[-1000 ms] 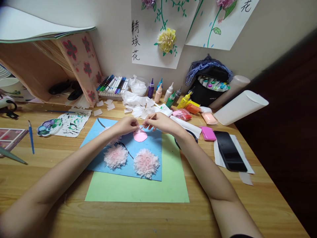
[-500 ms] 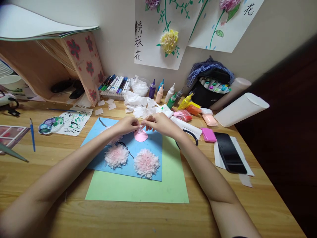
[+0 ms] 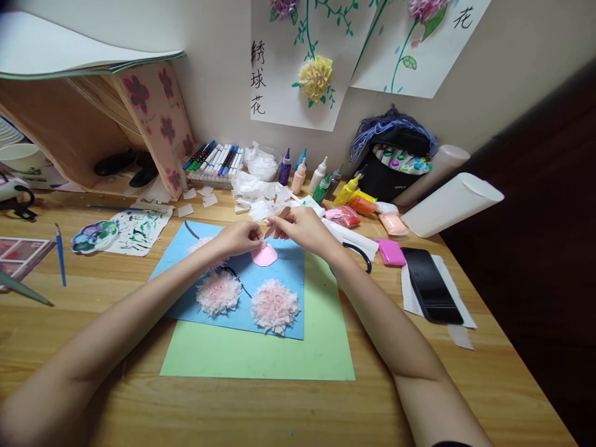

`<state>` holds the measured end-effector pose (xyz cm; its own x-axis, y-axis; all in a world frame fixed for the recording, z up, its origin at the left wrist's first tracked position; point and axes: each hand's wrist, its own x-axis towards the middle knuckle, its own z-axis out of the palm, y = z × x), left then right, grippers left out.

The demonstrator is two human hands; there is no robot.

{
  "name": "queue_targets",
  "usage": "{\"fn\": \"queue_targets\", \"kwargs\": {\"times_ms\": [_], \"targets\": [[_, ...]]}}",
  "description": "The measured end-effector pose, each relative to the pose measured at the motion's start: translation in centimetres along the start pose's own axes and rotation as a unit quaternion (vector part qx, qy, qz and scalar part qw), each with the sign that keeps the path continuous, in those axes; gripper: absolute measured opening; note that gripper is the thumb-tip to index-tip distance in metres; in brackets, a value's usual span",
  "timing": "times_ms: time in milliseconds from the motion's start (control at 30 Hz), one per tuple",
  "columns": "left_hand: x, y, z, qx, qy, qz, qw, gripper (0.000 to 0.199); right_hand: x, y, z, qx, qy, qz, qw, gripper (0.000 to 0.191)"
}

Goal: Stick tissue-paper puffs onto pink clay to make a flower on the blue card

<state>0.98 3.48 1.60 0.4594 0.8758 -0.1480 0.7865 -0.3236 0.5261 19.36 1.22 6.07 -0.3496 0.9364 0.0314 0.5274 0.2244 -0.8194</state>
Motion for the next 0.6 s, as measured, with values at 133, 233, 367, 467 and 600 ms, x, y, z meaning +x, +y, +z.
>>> {"fn": "queue_targets", "kwargs": {"times_ms": [133,233,367,467,600], "targets": [[0.1,-0.1,-0.3,-0.009,-0.010,0.005,1.000,0.016,-0.3,-0.7,-0.5,-0.017,-0.001,-0.016,1.000,0.039],[0.4,-0.6,-0.6,-0.035,-0.034,0.020,0.999,0.019,-0.3,-0.8,-0.3,-0.035,-0.010,-0.020,0.999,0.040],[0.9,-1.1,-0.6,-0.065,-0.050,0.010,0.997,0.022,-0.2,-0.6,0.0,-0.044,-0.025,-0.021,0.998,0.041],[1.2,-1.3,-0.3,-0.097,-0.048,-0.003,0.994,0.020,-0.1,-0.4,0.1,-0.038,-0.027,-0.018,0.999,0.041],[1.4,-1.3,0.0,-0.128,-0.051,-0.011,0.990,0.019,0.1,-0.1,0.5,-0.049,-0.025,-0.012,0.998,0.038]]}}
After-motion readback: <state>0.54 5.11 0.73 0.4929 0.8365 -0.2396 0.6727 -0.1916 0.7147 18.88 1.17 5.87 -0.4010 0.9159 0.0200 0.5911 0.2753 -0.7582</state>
